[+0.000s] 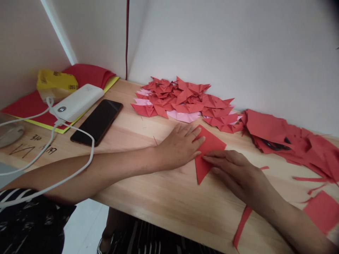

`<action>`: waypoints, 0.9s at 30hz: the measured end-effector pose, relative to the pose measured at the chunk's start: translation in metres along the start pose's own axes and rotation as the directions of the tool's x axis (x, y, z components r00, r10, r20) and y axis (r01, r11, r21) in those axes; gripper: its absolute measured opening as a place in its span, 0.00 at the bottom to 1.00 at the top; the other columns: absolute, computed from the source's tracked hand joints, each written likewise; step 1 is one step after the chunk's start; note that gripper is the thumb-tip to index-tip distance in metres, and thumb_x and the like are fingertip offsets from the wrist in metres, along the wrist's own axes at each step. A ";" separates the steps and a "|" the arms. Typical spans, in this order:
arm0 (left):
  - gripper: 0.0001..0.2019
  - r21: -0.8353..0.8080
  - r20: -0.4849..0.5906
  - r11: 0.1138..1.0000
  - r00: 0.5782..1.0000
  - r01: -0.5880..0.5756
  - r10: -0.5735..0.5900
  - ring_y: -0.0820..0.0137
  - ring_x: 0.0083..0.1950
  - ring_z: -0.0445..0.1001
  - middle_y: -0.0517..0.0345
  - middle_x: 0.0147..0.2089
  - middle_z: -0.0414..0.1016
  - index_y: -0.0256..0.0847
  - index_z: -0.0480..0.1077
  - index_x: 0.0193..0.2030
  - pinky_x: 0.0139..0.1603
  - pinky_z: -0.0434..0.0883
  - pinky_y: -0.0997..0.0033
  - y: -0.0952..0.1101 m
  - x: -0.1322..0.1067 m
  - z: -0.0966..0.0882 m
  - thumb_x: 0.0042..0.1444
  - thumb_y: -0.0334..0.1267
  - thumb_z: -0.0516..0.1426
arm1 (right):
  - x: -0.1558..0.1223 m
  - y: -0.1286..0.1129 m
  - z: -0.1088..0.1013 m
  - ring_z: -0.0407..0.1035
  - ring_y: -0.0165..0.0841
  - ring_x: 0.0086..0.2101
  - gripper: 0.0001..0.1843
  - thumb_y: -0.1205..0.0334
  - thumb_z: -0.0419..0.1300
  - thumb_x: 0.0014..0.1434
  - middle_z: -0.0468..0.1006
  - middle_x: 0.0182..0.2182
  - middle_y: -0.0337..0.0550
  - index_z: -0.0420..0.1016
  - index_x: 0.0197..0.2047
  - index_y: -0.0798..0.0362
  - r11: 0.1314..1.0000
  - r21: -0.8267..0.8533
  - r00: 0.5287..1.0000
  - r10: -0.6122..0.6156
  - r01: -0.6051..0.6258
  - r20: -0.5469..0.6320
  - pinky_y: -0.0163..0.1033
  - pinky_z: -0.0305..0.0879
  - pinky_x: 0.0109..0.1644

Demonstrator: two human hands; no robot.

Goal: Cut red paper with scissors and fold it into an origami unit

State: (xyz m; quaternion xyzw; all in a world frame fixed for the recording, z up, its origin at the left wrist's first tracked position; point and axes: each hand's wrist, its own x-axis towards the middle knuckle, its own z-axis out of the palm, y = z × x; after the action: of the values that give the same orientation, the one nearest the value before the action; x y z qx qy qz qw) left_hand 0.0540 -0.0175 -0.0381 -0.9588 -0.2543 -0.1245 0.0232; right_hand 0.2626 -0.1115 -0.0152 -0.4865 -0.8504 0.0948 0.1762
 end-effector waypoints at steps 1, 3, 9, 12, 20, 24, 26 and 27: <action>0.22 -0.001 0.003 1.000 1.000 0.002 -0.002 0.51 0.69 0.54 0.40 0.68 0.57 0.36 0.63 0.62 0.63 0.54 0.46 0.000 0.000 0.000 0.67 0.44 0.45 | 0.000 0.000 0.000 0.69 0.40 0.49 0.17 0.64 0.54 0.64 0.74 0.50 0.47 0.71 0.56 0.47 1.000 -0.008 1.000 0.003 -0.003 -0.016 0.47 0.69 0.50; 0.22 -0.004 0.015 1.000 1.000 0.006 -0.006 0.51 0.69 0.54 0.40 0.68 0.57 0.37 0.62 0.63 0.63 0.54 0.46 0.000 0.000 -0.001 0.67 0.44 0.45 | 0.000 -0.001 0.001 0.70 0.40 0.48 0.17 0.64 0.54 0.64 0.75 0.49 0.47 0.72 0.55 0.47 1.000 -0.023 0.999 0.010 -0.011 -0.037 0.47 0.69 0.50; 0.20 0.005 -0.031 1.000 0.999 -0.028 0.028 0.50 0.68 0.56 0.42 0.65 0.61 0.35 0.66 0.59 0.63 0.55 0.48 0.000 -0.001 -0.005 0.66 0.42 0.46 | -0.001 -0.001 0.000 0.69 0.40 0.49 0.17 0.65 0.54 0.64 0.75 0.49 0.47 0.72 0.55 0.48 1.000 -0.010 0.999 -0.002 0.001 -0.040 0.46 0.69 0.50; 0.16 0.020 -0.086 0.989 0.986 -0.143 0.145 0.54 0.65 0.60 0.47 0.61 0.67 0.36 0.70 0.54 0.64 0.54 0.50 0.001 -0.003 -0.006 0.65 0.33 0.46 | -0.001 0.000 0.000 0.68 0.40 0.49 0.17 0.66 0.54 0.64 0.74 0.50 0.48 0.71 0.56 0.49 1.000 -0.018 0.999 -0.017 0.016 -0.038 0.47 0.68 0.50; 0.14 -0.011 -0.126 0.973 0.966 -0.229 0.226 0.60 0.56 0.69 0.46 0.54 0.73 0.35 0.72 0.50 0.59 0.62 0.56 0.003 -0.003 -0.006 0.63 0.30 0.48 | -0.002 0.000 0.003 0.67 0.40 0.51 0.17 0.67 0.55 0.64 0.73 0.52 0.49 0.70 0.56 0.51 0.999 -0.039 0.999 -0.027 0.026 -0.026 0.49 0.66 0.52; 0.13 0.046 -0.145 0.968 0.957 -0.248 0.252 0.60 0.56 0.68 0.46 0.52 0.74 0.34 0.73 0.46 0.61 0.60 0.55 0.005 -0.004 -0.008 0.63 0.29 0.48 | -0.002 0.000 0.003 0.67 0.40 0.50 0.17 0.68 0.55 0.63 0.73 0.51 0.49 0.71 0.55 0.51 0.998 -0.048 0.999 -0.030 0.029 -0.035 0.48 0.66 0.52; 0.12 0.070 -0.145 0.961 0.950 -0.268 0.276 0.60 0.55 0.68 0.46 0.50 0.74 0.34 0.74 0.43 0.60 0.60 0.55 0.006 -0.004 -0.009 0.62 0.27 0.49 | -0.002 0.001 0.004 0.68 0.40 0.50 0.17 0.68 0.55 0.63 0.73 0.51 0.49 0.71 0.56 0.51 0.998 -0.052 0.999 -0.033 0.031 -0.035 0.48 0.67 0.51; 0.12 0.072 -0.142 0.958 0.948 -0.277 0.285 0.61 0.54 0.69 0.47 0.49 0.75 0.34 0.74 0.41 0.59 0.61 0.56 0.006 -0.004 -0.009 0.62 0.27 0.49 | -0.002 0.001 0.004 0.68 0.40 0.50 0.18 0.68 0.55 0.63 0.73 0.51 0.49 0.71 0.56 0.51 0.998 -0.054 0.999 -0.035 0.033 -0.035 0.48 0.67 0.51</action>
State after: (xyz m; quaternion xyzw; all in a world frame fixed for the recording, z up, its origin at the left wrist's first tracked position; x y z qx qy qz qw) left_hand 0.0517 -0.0255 -0.0303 -0.9721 -0.1157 -0.1856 0.0846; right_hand 0.2625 -0.1127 -0.0190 -0.4780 -0.8577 0.0602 0.1797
